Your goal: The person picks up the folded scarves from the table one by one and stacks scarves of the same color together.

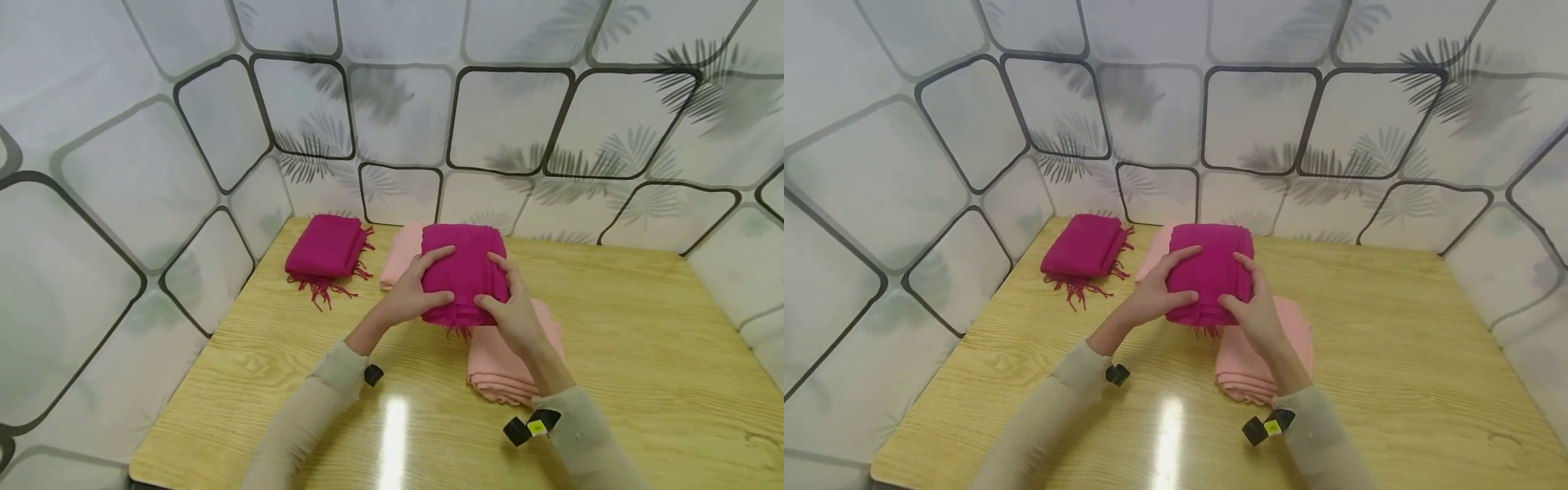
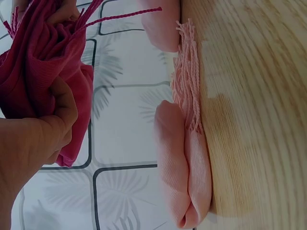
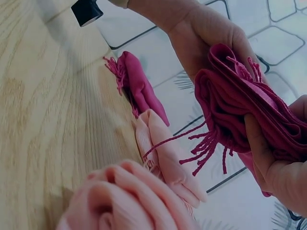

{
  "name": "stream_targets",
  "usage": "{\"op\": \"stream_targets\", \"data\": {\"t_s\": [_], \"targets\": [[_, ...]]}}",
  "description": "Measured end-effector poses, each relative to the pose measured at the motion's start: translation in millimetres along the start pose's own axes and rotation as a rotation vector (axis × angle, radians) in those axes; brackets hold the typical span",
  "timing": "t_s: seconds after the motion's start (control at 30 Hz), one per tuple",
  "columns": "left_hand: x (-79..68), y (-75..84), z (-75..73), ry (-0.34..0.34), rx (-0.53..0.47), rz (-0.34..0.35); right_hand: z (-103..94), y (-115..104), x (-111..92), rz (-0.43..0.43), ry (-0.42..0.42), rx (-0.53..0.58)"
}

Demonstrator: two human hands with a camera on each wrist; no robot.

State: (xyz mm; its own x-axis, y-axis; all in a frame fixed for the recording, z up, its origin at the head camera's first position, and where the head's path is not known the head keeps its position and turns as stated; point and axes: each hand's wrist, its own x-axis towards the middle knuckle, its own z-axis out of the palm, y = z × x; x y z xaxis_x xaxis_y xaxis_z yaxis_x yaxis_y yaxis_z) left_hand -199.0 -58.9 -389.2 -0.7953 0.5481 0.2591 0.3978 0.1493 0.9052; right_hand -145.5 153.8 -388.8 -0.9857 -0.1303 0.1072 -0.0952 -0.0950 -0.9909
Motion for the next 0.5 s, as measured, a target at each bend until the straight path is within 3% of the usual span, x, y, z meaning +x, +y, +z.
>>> {"op": "stream_targets", "data": {"t_s": [0.5], "targets": [[-18.3,-1.5,-11.4,-0.009,-0.055,0.014,17.3,4.6,-2.9,-0.009,-0.04,0.116]]}}
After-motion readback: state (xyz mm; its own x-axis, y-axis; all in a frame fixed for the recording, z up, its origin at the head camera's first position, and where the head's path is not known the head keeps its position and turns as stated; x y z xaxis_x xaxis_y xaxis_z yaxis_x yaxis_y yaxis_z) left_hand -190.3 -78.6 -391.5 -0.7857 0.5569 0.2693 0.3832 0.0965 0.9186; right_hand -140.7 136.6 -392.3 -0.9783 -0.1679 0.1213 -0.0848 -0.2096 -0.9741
